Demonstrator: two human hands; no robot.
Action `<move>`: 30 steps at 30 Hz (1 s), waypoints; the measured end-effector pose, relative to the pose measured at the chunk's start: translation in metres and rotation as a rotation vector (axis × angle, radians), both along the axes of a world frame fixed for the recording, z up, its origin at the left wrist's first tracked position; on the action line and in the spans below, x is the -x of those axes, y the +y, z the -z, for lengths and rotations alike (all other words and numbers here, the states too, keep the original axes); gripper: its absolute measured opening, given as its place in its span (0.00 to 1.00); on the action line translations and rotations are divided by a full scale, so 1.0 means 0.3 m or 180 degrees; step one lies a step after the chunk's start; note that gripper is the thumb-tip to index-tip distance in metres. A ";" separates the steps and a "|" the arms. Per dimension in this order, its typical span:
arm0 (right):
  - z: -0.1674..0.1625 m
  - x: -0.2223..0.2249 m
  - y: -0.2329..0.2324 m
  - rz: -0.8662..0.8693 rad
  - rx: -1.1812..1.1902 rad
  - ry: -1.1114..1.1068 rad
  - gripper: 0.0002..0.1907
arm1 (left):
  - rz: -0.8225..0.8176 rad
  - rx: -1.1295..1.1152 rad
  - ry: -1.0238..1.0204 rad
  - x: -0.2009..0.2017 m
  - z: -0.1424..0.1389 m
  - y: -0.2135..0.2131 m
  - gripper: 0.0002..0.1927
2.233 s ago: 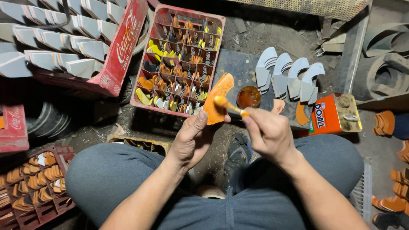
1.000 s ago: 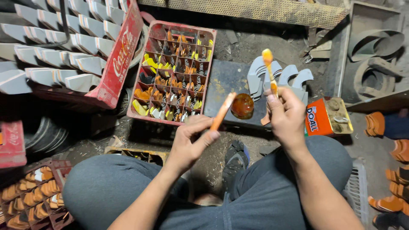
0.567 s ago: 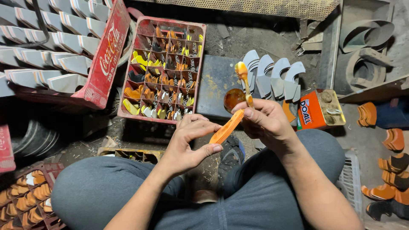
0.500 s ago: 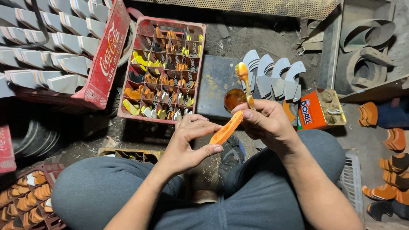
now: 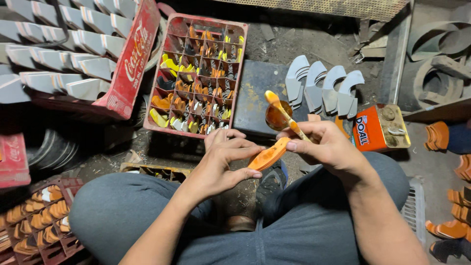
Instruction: The person sits on the floor and paints small curved shoe parts orange using a brush. They pick up each part from a crate, apply paint to both sides, and place the finished parts back into the crate.
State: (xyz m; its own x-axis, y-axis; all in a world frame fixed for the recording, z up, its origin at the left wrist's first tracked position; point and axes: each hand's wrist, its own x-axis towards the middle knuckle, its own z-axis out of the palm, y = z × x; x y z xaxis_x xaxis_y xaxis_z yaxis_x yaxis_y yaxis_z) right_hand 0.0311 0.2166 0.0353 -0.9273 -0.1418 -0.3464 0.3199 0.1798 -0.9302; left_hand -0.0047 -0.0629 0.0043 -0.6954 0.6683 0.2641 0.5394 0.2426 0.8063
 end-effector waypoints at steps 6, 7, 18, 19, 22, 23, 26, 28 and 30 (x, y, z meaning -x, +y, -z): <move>-0.019 0.017 0.006 -0.0264 -0.0344 0.0264 0.16 | 0.0040 -0.0017 0.0082 0.013 -0.024 -0.036 0.27; -0.022 0.020 0.003 -0.0276 -0.0330 0.0298 0.16 | 0.0042 -0.0010 0.0066 0.015 -0.027 -0.041 0.28; -0.197 0.220 -0.068 -0.0242 -0.0395 0.0324 0.17 | -0.0337 -0.0397 0.0296 0.058 -0.039 -0.119 0.49; -0.217 0.252 -0.078 -0.0224 -0.0390 0.0378 0.16 | -0.0467 -0.0440 0.0333 0.060 -0.027 -0.128 0.51; -0.232 0.391 -0.141 -0.0287 -0.0565 0.0664 0.15 | -0.1373 0.1573 0.0964 0.050 0.036 -0.121 0.46; -0.225 0.451 -0.169 -0.0327 -0.0650 0.0784 0.15 | -0.1129 0.2269 0.0965 0.045 0.062 -0.112 0.42; -0.164 0.666 -0.269 -0.0440 -0.1047 0.1327 0.12 | 0.0207 0.3476 0.0449 -0.016 0.139 -0.062 0.32; -0.096 0.843 -0.357 -0.0557 -0.1063 0.1679 0.11 | 0.0990 0.3224 -0.0390 -0.066 0.179 -0.003 0.17; -0.013 1.010 -0.456 -0.0528 -0.1122 0.1763 0.11 | 0.1394 0.2965 -0.0371 -0.086 0.206 0.060 0.15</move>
State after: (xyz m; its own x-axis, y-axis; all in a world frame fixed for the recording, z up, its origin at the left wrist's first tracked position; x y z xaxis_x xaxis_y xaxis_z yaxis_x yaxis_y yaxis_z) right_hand -0.2719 0.0796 0.0391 -0.9569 -0.2633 0.1222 -0.2453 0.5080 -0.8257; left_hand 0.0212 -0.0448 -0.0573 -0.3303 0.7738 -0.5405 0.6614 0.5983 0.4524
